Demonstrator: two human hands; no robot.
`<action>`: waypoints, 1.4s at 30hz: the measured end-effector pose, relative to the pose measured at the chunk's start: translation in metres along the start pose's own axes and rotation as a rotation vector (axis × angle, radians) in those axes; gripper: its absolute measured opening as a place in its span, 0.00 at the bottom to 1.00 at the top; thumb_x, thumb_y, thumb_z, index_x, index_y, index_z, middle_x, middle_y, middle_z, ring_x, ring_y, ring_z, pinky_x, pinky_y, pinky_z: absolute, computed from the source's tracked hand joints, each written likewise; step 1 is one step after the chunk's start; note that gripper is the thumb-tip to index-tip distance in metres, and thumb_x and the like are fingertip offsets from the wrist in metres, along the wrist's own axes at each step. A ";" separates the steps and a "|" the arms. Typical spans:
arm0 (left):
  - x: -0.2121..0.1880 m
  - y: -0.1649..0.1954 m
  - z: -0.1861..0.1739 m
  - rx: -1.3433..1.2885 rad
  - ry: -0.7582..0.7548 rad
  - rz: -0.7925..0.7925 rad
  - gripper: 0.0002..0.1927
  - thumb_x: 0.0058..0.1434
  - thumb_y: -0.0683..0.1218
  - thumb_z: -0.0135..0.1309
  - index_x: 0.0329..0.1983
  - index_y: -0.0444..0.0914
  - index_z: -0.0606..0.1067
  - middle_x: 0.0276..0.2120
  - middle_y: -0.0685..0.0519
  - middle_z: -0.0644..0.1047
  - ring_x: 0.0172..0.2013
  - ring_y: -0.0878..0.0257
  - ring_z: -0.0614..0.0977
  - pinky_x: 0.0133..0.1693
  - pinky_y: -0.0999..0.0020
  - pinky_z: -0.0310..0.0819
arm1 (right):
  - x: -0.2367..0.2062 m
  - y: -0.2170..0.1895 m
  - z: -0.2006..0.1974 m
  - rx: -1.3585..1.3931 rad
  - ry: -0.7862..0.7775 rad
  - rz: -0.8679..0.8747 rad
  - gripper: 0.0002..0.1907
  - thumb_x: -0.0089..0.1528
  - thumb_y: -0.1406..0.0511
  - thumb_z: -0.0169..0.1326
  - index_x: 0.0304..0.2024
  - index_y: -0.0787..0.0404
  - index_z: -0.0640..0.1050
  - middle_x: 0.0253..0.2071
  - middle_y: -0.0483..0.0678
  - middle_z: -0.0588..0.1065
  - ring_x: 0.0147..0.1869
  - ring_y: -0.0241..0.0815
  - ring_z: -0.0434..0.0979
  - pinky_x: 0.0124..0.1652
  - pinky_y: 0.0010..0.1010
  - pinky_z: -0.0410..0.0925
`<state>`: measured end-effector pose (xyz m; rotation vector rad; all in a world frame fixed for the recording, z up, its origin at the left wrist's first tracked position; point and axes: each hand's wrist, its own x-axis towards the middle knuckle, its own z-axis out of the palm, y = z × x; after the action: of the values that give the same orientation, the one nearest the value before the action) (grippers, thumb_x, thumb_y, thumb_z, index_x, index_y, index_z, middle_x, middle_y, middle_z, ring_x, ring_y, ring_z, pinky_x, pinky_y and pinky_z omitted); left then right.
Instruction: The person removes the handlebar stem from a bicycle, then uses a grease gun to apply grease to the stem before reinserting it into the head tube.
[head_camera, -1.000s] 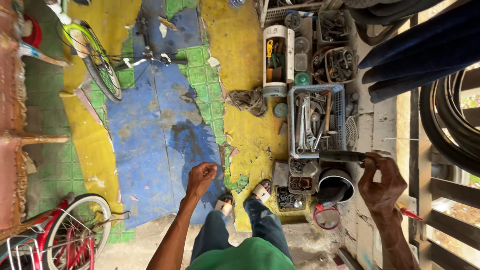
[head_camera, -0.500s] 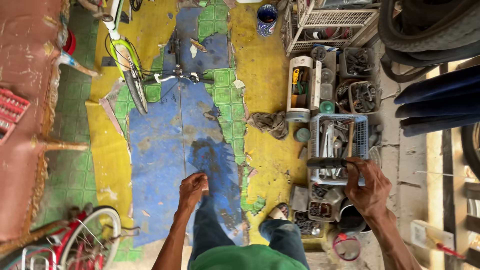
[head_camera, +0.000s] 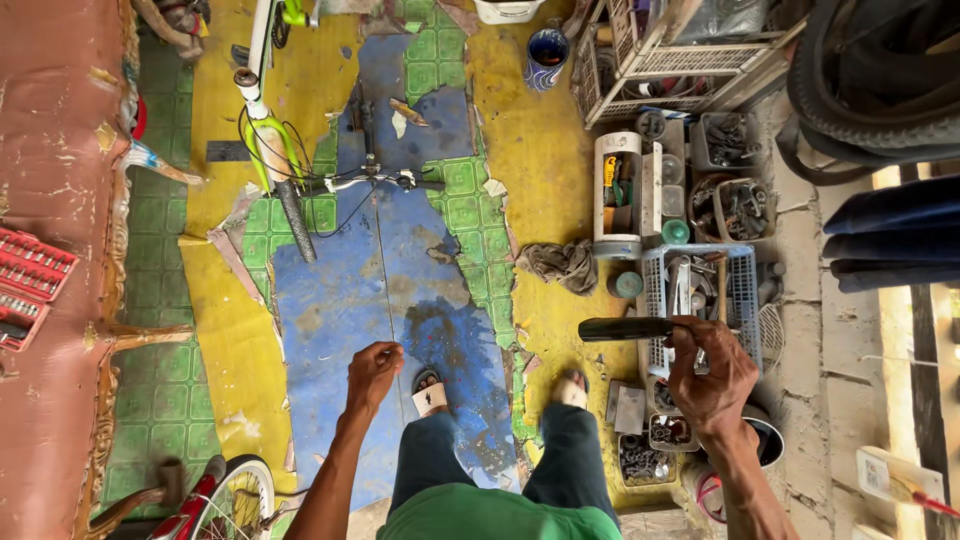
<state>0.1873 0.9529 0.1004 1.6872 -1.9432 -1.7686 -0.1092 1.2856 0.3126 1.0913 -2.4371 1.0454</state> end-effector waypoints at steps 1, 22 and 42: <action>0.002 0.002 0.005 -0.009 -0.004 -0.012 0.13 0.62 0.49 0.59 0.45 0.37 0.83 0.31 0.49 0.85 0.32 0.63 0.84 0.39 0.67 0.78 | 0.005 0.003 0.003 0.015 -0.006 0.007 0.02 0.68 0.73 0.56 0.43 0.64 0.79 0.33 0.49 0.79 0.35 0.40 0.80 0.34 0.31 0.71; -0.026 0.058 0.198 -0.557 0.010 0.132 0.18 0.61 0.48 0.63 0.48 0.31 0.80 0.34 0.49 0.81 0.34 0.62 0.82 0.40 0.67 0.78 | 0.115 0.165 0.054 0.379 -0.442 -0.421 0.12 0.61 0.76 0.57 0.48 0.66 0.78 0.36 0.53 0.78 0.26 0.44 0.76 0.22 0.32 0.69; -0.106 0.006 0.181 -0.390 0.285 -0.320 0.16 0.63 0.48 0.58 0.49 0.34 0.81 0.34 0.47 0.84 0.33 0.60 0.85 0.37 0.66 0.74 | 0.142 0.132 0.081 0.449 -0.583 -0.340 0.10 0.62 0.74 0.58 0.46 0.63 0.78 0.35 0.54 0.78 0.32 0.53 0.81 0.28 0.39 0.72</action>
<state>0.1144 1.1491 0.1036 2.0381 -1.1772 -1.7264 -0.2988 1.2123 0.2604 2.1300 -2.3129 1.3312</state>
